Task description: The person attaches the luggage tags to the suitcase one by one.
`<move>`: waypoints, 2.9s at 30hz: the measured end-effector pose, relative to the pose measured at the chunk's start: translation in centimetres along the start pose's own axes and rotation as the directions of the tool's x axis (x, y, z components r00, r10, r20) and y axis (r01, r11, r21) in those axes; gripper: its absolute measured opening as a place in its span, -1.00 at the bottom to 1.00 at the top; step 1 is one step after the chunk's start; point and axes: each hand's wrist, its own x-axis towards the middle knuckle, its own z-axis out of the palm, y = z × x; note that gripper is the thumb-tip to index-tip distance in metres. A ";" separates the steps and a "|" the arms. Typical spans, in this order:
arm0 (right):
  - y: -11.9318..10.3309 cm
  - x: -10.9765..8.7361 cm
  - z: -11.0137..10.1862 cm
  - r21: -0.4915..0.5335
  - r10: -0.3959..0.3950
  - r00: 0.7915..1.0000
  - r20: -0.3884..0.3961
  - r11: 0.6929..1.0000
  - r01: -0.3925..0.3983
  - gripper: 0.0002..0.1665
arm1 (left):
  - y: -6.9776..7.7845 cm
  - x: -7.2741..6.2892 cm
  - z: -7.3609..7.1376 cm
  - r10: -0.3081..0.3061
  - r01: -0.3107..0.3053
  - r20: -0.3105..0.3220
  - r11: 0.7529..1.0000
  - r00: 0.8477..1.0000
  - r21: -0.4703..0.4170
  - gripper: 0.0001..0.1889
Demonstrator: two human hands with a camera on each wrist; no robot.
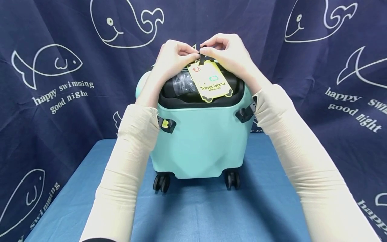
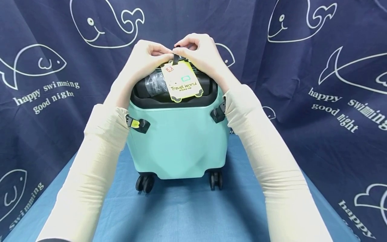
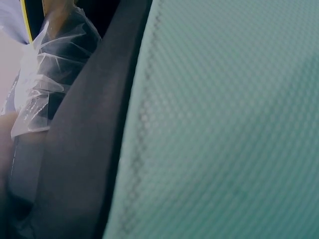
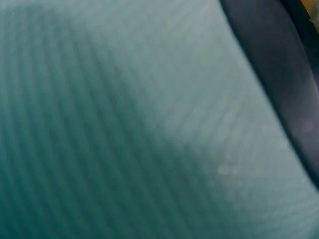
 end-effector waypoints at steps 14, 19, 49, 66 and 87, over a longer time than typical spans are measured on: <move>-0.1 -0.2 -0.2 -0.099 0.031 1.000 0.005 0.995 -0.030 -0.71 | 0.1 -0.4 -0.1 -0.007 0.009 0.053 1.000 0.999 -0.029 -0.61; -0.2 -0.1 -0.3 -0.122 0.017 1.000 -0.017 0.992 -0.019 -0.68 | 0.4 -0.7 -0.2 -0.034 0.038 0.073 0.998 0.997 -0.052 -0.61; 0.0 0.1 0.1 0.092 -0.023 1.000 0.000 0.996 0.022 -0.81 | 0.2 -0.7 -0.3 0.007 0.001 0.111 0.998 0.994 -0.068 -0.59; -0.2 0.0 -0.1 0.142 0.028 0.998 0.058 0.989 -0.036 -0.82 | 0.2 -0.5 -0.1 0.014 -0.005 0.114 0.997 0.993 -0.076 -0.60; 0.1 -0.1 0.1 0.180 0.028 0.999 0.046 0.983 -0.036 -0.92 | 0.2 -0.4 -0.1 0.054 -0.051 0.160 0.998 0.986 -0.025 -0.64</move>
